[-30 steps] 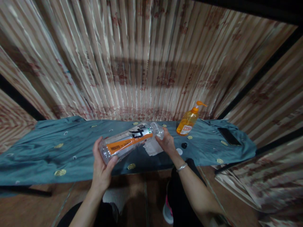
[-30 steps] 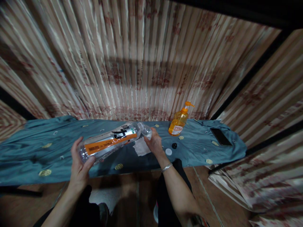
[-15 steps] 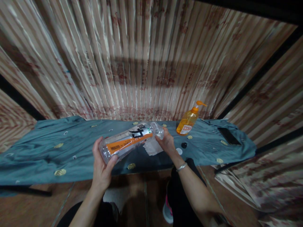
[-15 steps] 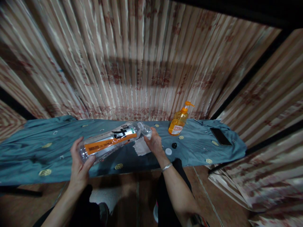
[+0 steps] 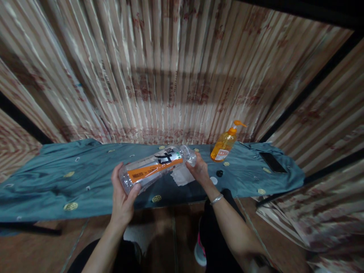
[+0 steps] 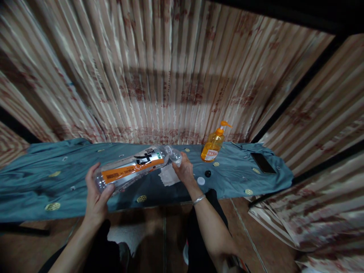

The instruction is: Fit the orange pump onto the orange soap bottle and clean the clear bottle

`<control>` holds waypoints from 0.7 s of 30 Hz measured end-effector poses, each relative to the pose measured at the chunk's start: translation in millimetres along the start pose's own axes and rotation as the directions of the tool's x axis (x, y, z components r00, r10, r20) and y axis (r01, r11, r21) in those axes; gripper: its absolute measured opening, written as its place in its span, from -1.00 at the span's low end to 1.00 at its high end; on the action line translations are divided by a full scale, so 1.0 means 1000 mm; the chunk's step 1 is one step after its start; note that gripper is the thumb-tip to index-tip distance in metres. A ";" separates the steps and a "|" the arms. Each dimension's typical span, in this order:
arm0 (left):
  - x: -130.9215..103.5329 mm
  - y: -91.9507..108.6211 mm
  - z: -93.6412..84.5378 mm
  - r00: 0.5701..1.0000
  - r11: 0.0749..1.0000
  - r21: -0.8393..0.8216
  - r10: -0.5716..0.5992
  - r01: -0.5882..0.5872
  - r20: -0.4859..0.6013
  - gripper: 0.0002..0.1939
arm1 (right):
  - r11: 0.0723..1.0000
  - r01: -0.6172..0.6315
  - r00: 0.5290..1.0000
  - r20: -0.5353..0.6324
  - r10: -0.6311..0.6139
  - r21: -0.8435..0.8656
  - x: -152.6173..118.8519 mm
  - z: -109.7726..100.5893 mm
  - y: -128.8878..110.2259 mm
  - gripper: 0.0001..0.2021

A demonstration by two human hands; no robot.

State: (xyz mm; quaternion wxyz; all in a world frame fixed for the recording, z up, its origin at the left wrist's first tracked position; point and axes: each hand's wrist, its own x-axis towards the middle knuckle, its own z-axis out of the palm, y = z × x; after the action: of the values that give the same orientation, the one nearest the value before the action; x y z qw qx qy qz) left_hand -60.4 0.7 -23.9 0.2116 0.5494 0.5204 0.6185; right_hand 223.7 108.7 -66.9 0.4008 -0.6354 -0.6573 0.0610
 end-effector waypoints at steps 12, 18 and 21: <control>-0.002 -0.001 0.001 0.999 0.999 0.027 0.044 -0.044 -0.003 -0.13 | 0.999 -0.004 1.000 0.002 0.004 -0.039 0.001 -0.002 -0.003 -0.52; -0.006 -0.004 0.002 0.998 0.999 0.014 0.053 -0.052 -0.018 -0.13 | 1.000 0.003 1.000 -0.005 -0.003 -0.015 0.000 0.002 0.000 -0.52; -0.008 -0.003 0.004 0.993 0.993 0.024 0.117 -0.117 -0.025 -0.18 | 1.000 0.019 1.000 -0.007 -0.019 -0.002 0.001 0.004 0.002 -0.51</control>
State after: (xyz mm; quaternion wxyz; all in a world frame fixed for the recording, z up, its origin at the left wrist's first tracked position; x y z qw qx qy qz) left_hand -55.6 -3.7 -31.1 0.1620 0.5729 0.4970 0.6313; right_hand 223.1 111.5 -70.0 0.4032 -0.6296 -0.6619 0.0542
